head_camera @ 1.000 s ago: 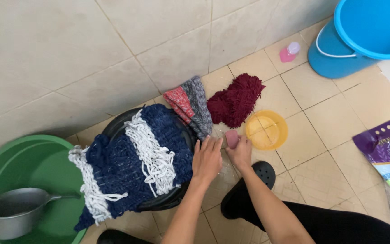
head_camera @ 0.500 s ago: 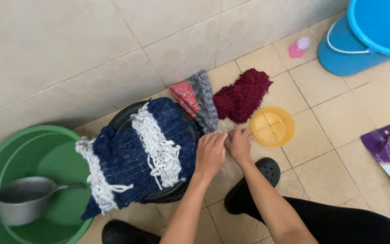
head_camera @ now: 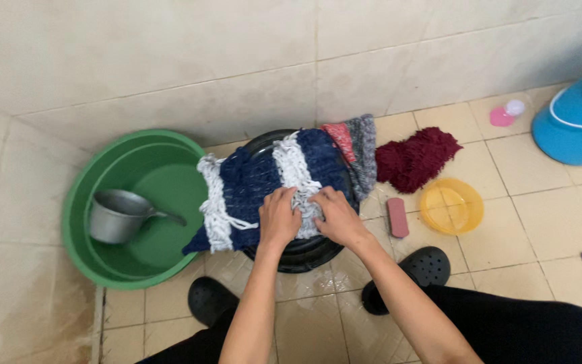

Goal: The person scrubs a blue and white knitted cloth with a pink bar of soap over a black bucket, then switches to a maroon shaggy cloth. They sprinkle a white powder onto the maroon cloth and pour water from a metal cup to wet it.

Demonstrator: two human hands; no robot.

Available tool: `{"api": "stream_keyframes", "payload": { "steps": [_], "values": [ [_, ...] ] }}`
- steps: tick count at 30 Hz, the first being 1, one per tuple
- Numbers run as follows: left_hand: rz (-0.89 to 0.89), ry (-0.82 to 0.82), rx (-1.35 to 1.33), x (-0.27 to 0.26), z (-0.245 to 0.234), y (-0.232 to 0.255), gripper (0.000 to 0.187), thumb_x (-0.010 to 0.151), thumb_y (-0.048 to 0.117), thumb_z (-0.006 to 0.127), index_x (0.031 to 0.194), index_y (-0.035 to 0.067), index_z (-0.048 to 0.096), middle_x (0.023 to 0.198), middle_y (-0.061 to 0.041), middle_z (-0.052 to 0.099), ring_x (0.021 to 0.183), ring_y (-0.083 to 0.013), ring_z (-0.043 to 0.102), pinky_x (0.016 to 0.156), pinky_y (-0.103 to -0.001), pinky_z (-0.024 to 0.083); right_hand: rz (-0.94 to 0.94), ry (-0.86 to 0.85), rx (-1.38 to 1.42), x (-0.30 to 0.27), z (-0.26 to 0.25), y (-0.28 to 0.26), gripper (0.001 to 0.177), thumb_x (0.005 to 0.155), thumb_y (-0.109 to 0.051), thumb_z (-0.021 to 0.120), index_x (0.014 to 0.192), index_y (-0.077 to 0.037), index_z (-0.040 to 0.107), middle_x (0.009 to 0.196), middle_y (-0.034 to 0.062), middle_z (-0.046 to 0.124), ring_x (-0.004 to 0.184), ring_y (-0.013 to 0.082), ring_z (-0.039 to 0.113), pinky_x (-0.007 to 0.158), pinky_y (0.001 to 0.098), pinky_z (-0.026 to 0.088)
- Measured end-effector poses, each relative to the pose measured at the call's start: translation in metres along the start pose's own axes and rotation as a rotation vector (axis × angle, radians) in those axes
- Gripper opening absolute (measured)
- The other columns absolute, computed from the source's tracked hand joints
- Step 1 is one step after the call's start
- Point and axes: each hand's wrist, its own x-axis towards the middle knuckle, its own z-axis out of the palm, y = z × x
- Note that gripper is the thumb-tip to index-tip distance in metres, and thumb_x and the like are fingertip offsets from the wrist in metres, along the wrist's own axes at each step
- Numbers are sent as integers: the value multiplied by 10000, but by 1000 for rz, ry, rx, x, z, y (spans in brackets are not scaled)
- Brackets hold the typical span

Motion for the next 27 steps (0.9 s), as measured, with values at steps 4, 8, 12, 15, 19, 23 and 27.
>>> {"api": "stream_keyframes", "payload": {
  "steps": [4,8,12,15,19,23,27],
  "values": [
    [-179,-161,163,-29,-31,-34,755,760,158,785,1457,189,498,1580,-118,370,1436,-374,339,1114,-614,318,41,-268,-206,-3,14,-20,618,666,-116,829,1251,-175,640,1372,119,517,1298,380,449,1018,489,432],
    [-340,-298,189,-55,-59,-55,941,736,134,811,1550,255,352,1681,-70,164,1536,-333,168,1180,-655,179,1,-279,-353,-6,20,-23,760,614,-76,825,1328,-213,604,1430,117,475,1334,380,411,1009,514,425],
    [-314,-283,324,-77,-63,-80,952,737,54,776,1560,274,349,1691,-40,168,1556,-303,178,1195,-649,171,-22,-294,-420,-1,24,-16,717,635,-1,750,1297,-227,589,1419,91,503,1321,356,455,985,493,475],
    [-231,-51,394,-90,-54,-104,921,754,-17,726,1570,232,381,1693,-70,240,1520,-325,266,1179,-621,219,-53,-252,-449,-2,28,-12,680,659,38,705,1277,-219,586,1391,81,525,1278,347,494,955,482,505],
    [-244,117,329,-97,-49,-125,817,793,-1,696,1541,192,433,1635,-97,352,1481,-309,357,1200,-575,269,-113,-169,-486,-4,40,-8,590,706,46,678,1247,-167,581,1326,99,547,1252,360,515,914,463,534],
    [-313,106,358,-104,-49,-139,663,803,78,723,1420,210,521,1558,-58,429,1419,-284,396,1164,-601,230,-120,-90,-478,-4,50,5,543,678,74,660,1181,-118,591,1265,110,573,1196,375,540,897,456,547],
    [-312,277,357,-112,-37,-162,444,875,85,689,1283,249,627,1530,-5,538,1423,-229,463,1181,-568,271,-88,-21,-512,4,44,24,374,702,28,655,1058,-86,636,1153,123,627,1091,363,594,907,445,544]
  ]
}}
